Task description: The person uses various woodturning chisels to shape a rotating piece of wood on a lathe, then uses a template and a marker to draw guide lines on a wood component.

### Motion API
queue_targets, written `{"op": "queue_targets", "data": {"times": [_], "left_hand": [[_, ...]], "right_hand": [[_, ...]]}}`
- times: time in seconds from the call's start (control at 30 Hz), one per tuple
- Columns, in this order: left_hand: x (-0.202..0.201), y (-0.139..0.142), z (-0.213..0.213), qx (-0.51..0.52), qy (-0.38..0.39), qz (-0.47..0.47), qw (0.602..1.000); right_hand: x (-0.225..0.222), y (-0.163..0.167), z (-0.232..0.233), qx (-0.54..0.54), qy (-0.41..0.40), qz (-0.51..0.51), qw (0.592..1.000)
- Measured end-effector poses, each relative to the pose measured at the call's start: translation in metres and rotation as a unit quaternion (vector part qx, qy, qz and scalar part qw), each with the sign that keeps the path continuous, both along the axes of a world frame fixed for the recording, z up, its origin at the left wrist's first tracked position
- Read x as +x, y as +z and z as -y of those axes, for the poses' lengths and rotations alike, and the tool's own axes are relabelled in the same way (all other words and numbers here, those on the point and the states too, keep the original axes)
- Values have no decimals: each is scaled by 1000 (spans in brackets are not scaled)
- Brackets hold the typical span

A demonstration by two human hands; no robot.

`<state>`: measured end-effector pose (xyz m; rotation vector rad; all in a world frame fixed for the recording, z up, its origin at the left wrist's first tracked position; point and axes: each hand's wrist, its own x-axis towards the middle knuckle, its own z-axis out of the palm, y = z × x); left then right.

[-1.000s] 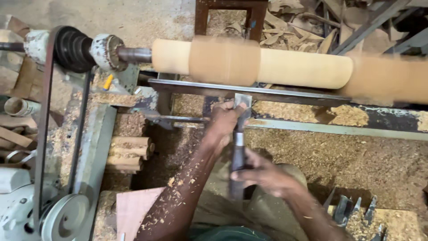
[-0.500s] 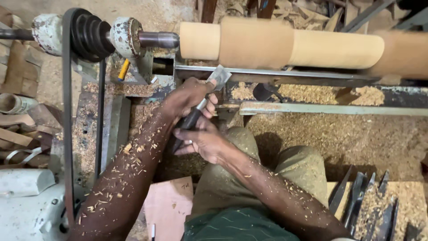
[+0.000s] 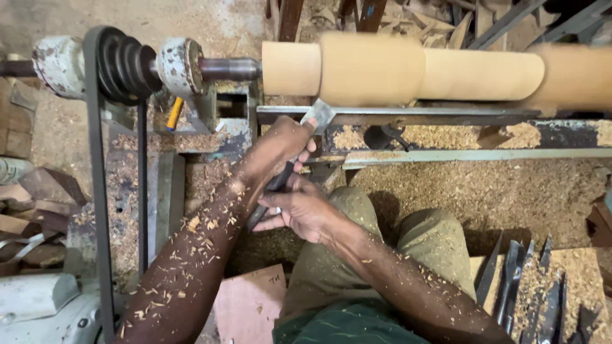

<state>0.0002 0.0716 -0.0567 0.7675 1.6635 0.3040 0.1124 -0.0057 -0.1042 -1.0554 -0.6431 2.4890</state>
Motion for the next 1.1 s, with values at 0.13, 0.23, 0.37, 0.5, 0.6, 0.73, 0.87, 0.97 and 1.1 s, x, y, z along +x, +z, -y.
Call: {"op": "queue_targets", "data": {"times": [0.13,0.23,0.37,0.5,0.6,0.73,0.87,0.97,1.1], "left_hand": [[1,-9,-3,3,9,12,1000],[0,-15,-3,15,26,36,999],[0,-21,-2,26,35,54,998],[1,-19,-1,32,45,55,997],[3,-14,0,27,51,52,997],[4,-11,1,4,33,26,999],[-1,-13,0,28,27,48,998],[-6,-16,-3,30,19,56,998],[-14,-16,-8,4,14,64,998]], "right_hand": [[-2,0,1,14,7,-25,1000],[-2,-2,2,16,5,-23,1000],[0,-3,2,15,10,-16,1000],[2,-3,0,17,22,-12,1000],[6,-3,-2,11,30,-31,999],[7,-5,-3,0,28,-21,999],[-1,-9,-1,-3,4,-14,1000],[-9,-9,-1,-16,-10,-19,1000],[-21,-7,1,-2,-32,-1,999]]}}
